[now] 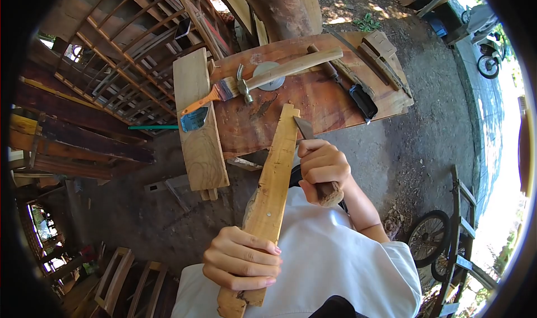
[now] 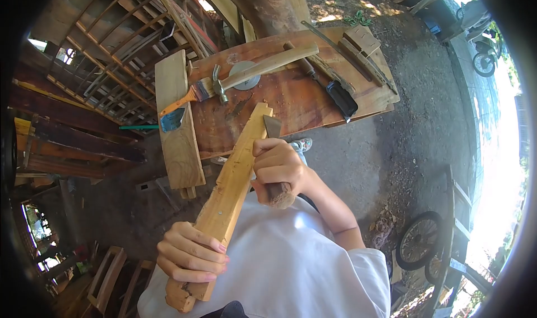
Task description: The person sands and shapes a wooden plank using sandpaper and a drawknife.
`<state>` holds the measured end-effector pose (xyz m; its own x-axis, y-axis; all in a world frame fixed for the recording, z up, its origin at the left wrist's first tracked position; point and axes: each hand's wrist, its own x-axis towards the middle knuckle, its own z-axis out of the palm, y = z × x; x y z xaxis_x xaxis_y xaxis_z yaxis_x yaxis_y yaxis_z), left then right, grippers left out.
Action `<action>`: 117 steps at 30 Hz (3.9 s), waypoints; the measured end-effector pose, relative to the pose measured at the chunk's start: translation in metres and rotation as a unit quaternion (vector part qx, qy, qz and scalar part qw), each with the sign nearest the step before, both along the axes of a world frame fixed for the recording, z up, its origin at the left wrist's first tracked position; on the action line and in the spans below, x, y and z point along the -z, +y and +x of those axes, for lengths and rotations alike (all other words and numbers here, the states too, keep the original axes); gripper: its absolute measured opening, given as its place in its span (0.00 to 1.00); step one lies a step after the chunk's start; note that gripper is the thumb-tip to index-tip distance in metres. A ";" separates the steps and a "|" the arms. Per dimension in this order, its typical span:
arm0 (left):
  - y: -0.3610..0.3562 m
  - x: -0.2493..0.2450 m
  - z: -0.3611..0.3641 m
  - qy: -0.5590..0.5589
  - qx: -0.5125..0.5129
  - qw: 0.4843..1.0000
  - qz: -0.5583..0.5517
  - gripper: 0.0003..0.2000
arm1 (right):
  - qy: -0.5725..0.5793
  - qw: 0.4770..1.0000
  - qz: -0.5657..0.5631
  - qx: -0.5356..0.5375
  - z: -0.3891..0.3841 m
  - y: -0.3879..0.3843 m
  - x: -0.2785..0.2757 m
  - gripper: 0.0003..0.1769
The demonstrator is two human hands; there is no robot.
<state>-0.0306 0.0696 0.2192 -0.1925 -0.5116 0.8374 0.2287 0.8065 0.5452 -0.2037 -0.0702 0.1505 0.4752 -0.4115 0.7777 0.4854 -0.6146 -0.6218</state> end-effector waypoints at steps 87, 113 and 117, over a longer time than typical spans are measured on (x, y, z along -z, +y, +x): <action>0.004 0.002 -0.003 0.015 -0.024 1.000 0.000 0.03 | -0.026 0.997 -0.021 -0.075 0.003 0.003 0.004 0.15; 0.007 -0.001 0.015 -0.005 -0.011 1.000 0.011 0.03 | -0.016 0.999 0.029 0.011 -0.003 -0.011 0.009 0.15; 0.020 -0.007 0.012 0.021 -0.070 0.997 0.033 0.01 | -0.028 0.998 0.042 -0.042 -0.018 0.015 -0.022 0.15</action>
